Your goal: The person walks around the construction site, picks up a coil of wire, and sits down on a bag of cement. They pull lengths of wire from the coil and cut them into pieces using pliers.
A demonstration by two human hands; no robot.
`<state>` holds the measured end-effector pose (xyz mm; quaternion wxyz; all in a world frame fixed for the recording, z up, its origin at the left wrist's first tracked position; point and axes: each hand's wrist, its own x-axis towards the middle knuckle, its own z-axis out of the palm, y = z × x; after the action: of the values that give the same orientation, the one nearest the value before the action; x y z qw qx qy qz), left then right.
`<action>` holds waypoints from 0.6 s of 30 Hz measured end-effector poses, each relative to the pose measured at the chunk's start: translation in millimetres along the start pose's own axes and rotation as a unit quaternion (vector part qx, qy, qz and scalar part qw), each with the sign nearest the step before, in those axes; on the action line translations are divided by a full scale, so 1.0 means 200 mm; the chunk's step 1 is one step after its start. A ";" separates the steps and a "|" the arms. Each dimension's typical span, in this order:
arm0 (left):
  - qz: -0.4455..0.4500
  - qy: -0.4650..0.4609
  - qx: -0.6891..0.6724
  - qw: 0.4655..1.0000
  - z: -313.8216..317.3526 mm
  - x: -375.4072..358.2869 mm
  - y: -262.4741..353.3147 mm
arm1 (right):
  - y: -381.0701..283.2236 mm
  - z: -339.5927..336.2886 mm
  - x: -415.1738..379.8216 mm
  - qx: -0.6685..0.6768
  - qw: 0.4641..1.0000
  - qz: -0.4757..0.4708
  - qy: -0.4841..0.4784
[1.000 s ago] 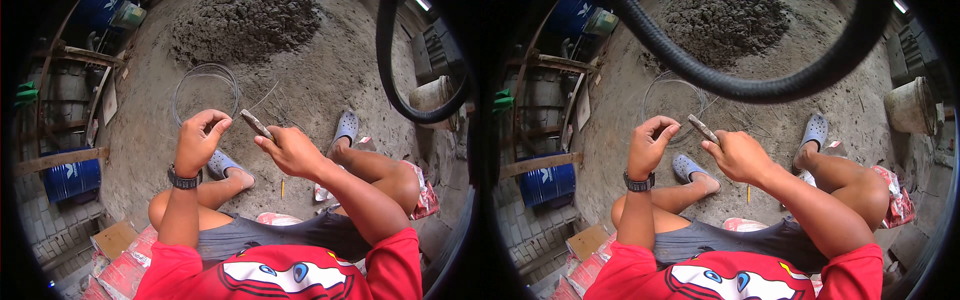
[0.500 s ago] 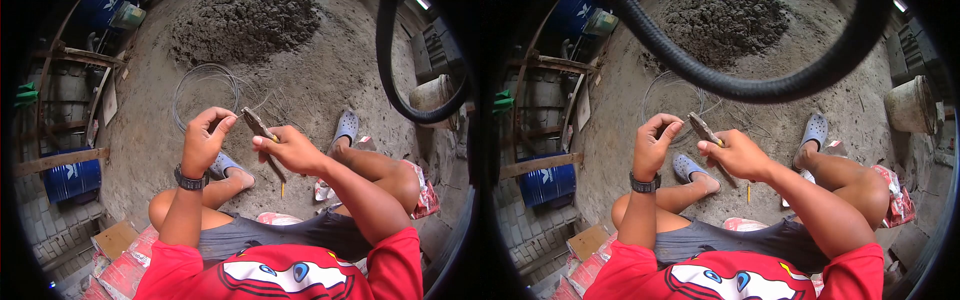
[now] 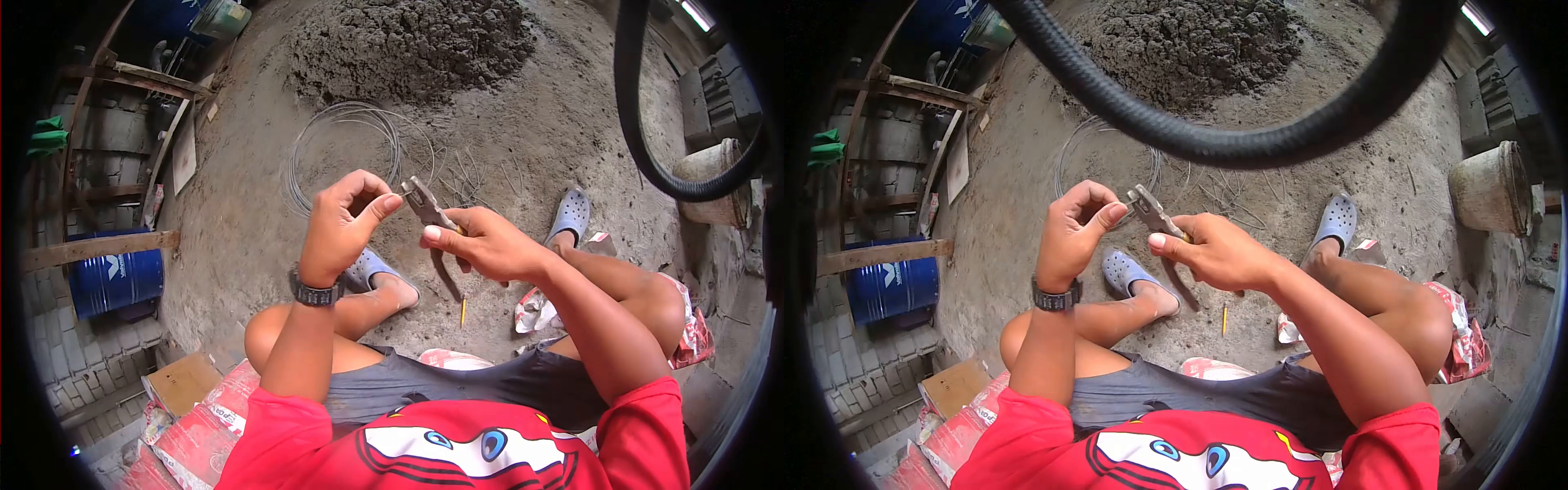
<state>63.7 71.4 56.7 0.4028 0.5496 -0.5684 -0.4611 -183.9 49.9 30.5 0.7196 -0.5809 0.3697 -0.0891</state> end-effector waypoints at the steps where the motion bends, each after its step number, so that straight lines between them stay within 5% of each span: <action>1: -0.004 -0.005 0.079 0.997 -0.04 -0.01 0.04 | 0.02 -0.03 -0.01 0.000 1.000 0.000 0.000; 7: 0.053 0.029 0.222 0.973 -0.26 -0.01 0.12 | -0.02 -0.19 -0.05 0.178 0.984 0.022 -0.019; 9: 0.057 0.041 0.240 0.968 -0.27 0.00 0.12 | -0.04 -0.16 -0.03 0.177 0.984 0.024 0.000; 11: 0.047 0.031 0.237 0.970 -0.18 -0.01 0.10 | -0.01 -0.08 0.02 0.084 0.986 0.030 0.140; 18: 0.085 -0.009 0.271 0.959 0.10 -0.03 0.00 | 0.11 0.09 0.03 0.005 0.992 0.044 0.116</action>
<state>45.1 78.0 51.4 0.2712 0.5835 -0.7205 -0.2585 -174.1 67.6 9.6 0.6778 -0.5465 0.4755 -0.1256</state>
